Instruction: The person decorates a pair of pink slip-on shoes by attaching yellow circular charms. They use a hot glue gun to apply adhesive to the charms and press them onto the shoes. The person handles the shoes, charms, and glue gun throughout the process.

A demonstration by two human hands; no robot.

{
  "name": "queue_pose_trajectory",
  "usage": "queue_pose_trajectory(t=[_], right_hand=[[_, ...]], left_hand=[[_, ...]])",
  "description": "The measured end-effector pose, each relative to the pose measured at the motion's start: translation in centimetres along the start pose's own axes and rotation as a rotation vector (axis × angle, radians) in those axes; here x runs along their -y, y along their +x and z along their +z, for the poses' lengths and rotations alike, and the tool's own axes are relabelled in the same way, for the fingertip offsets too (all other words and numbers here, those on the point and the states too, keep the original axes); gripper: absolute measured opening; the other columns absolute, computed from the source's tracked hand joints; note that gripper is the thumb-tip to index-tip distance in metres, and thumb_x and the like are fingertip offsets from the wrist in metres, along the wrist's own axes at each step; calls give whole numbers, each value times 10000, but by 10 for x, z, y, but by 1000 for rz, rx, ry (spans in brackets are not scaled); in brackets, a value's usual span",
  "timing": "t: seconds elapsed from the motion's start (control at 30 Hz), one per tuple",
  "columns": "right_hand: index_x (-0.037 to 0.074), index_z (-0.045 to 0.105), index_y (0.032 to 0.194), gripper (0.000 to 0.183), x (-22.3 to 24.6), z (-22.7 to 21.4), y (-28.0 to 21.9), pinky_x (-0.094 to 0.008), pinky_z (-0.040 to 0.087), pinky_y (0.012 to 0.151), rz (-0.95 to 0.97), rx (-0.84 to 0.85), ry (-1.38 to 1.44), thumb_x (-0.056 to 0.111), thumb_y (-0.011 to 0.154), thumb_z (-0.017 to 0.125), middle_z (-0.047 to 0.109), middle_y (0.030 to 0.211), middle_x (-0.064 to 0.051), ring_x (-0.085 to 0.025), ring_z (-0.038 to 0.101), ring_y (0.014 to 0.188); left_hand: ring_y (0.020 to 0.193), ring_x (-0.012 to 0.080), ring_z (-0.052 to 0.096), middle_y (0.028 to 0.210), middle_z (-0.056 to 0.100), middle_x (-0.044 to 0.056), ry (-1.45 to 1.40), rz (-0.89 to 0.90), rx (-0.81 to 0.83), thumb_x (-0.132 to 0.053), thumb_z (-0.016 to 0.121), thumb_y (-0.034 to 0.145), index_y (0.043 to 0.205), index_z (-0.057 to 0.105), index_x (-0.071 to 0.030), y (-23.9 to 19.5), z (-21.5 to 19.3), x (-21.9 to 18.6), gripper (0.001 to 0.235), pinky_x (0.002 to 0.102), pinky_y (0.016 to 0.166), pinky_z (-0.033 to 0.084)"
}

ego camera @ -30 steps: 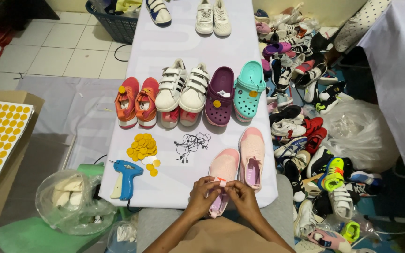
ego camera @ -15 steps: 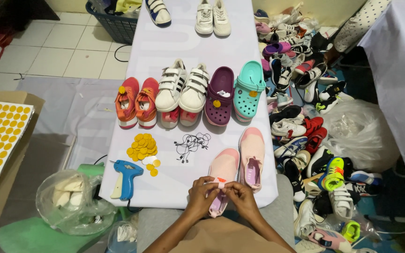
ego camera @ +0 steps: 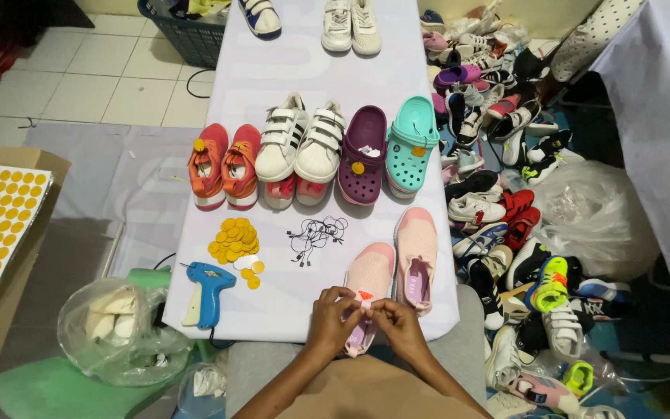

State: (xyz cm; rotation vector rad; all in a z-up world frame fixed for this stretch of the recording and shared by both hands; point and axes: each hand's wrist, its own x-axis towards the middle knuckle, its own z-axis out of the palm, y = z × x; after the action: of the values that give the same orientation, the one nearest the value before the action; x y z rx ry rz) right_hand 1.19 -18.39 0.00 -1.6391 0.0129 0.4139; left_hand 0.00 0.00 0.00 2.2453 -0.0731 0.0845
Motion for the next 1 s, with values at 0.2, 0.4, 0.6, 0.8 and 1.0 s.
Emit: queue_pose_trajectory(t=[0.2,0.4,0.6,0.8,1.0], right_hand=[[0,783,965,102,3,1,-1,-182,379,551,-23,-20,-25,35,888,727,691,733,-10,-55,470,583],[2,748,976,91,-6,-3,1,-182,411,571,-25,-1,-4,46,909,705,702,741,-13,-51,506,598],[1,758,1010,133,-24,-10,7,-184,370,562,-47,7,18,-11,885,715,590,701,17,-52,435,590],[-5,747,1077,218,5,-15,2,-198,436,632,-81,7,-28,9,864,702,686,823,-28,-80,541,665],[-47,692,1131,243,19,-20,1,-281,589,766,-49,-38,133,14,897,668,759,919,-121,-158,706,826]], left_hand=[[850,192,549,920,612,6,27,144,-70,-111,762,769,829,686,-83,0,-9,-15,102,321,745,488],[767,138,547,832,602,-22,-18,112,-69,-72,801,743,832,667,-112,1,-16,-21,166,278,638,485],[792,150,575,835,649,-31,-104,57,-26,-124,802,759,803,691,-112,4,-27,-24,120,286,699,486],[863,173,711,970,771,39,-447,-69,61,-60,739,805,821,614,-73,8,-48,-35,127,312,798,563],[961,177,748,1043,768,123,-856,-201,136,-95,599,972,922,506,-63,4,-44,-27,111,298,856,600]])
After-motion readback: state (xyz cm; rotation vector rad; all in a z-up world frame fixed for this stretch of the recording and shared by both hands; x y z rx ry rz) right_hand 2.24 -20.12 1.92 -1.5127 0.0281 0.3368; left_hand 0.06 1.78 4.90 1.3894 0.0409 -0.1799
